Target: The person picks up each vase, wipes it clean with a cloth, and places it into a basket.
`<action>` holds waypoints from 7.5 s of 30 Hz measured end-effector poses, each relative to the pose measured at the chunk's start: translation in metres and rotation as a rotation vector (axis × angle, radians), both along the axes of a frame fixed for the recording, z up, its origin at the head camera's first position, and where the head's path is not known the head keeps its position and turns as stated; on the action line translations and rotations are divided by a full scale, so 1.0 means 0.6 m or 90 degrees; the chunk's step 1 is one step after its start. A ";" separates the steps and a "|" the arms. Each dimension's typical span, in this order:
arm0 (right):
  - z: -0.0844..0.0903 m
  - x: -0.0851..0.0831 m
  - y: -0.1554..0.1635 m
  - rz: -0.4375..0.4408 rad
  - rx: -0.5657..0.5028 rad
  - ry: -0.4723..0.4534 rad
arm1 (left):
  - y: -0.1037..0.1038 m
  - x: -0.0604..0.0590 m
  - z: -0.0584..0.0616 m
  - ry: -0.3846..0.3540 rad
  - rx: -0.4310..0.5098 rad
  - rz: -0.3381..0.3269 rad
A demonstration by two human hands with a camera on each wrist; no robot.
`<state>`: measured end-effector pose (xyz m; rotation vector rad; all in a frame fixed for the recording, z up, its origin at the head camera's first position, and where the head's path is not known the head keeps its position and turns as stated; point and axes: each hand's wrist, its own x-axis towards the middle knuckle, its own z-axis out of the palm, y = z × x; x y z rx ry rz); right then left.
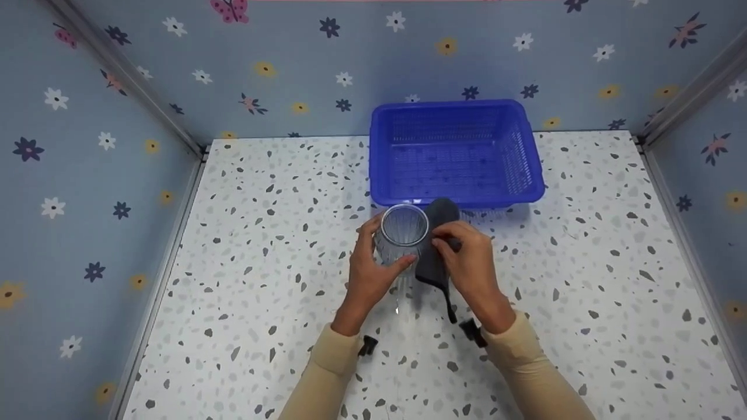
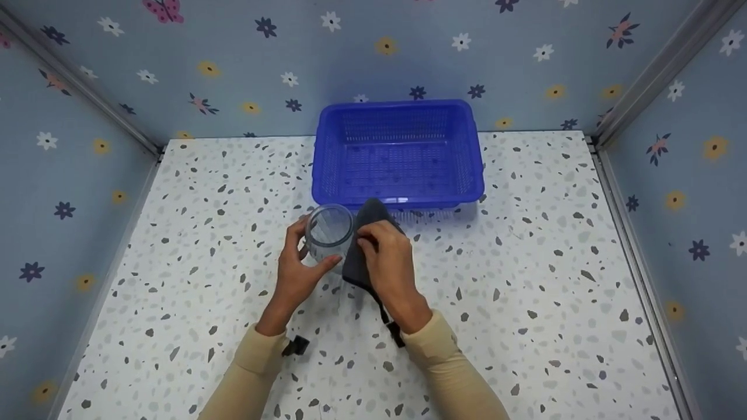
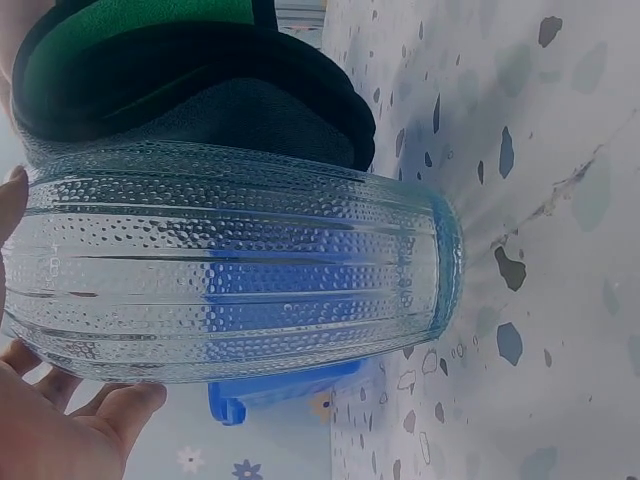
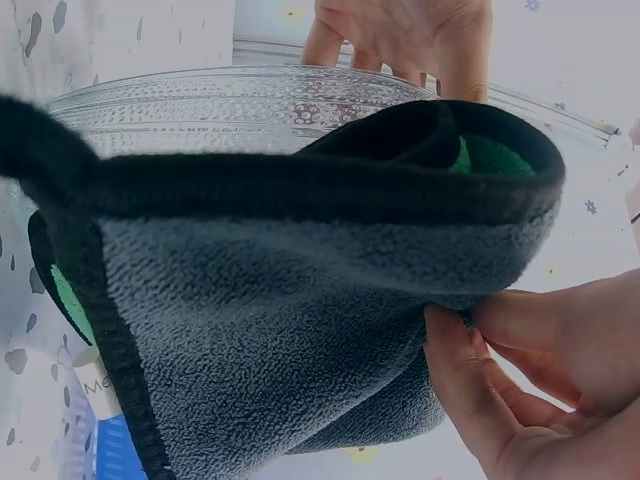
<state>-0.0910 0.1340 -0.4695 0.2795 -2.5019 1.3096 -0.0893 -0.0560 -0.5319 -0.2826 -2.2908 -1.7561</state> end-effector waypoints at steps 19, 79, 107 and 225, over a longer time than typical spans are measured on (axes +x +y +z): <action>-0.024 0.002 0.008 0.006 -0.035 -0.018 | 0.000 -0.001 -0.002 0.011 0.017 -0.017; -0.011 -0.012 -0.002 -0.001 -0.081 0.026 | -0.002 -0.002 -0.004 0.018 0.008 -0.014; -0.108 -0.014 0.012 -0.011 -0.065 -0.084 | -0.002 0.002 -0.003 0.016 0.003 -0.006; -0.002 0.000 -0.009 -0.019 -0.025 0.018 | 0.002 -0.001 -0.007 0.049 -0.003 -0.009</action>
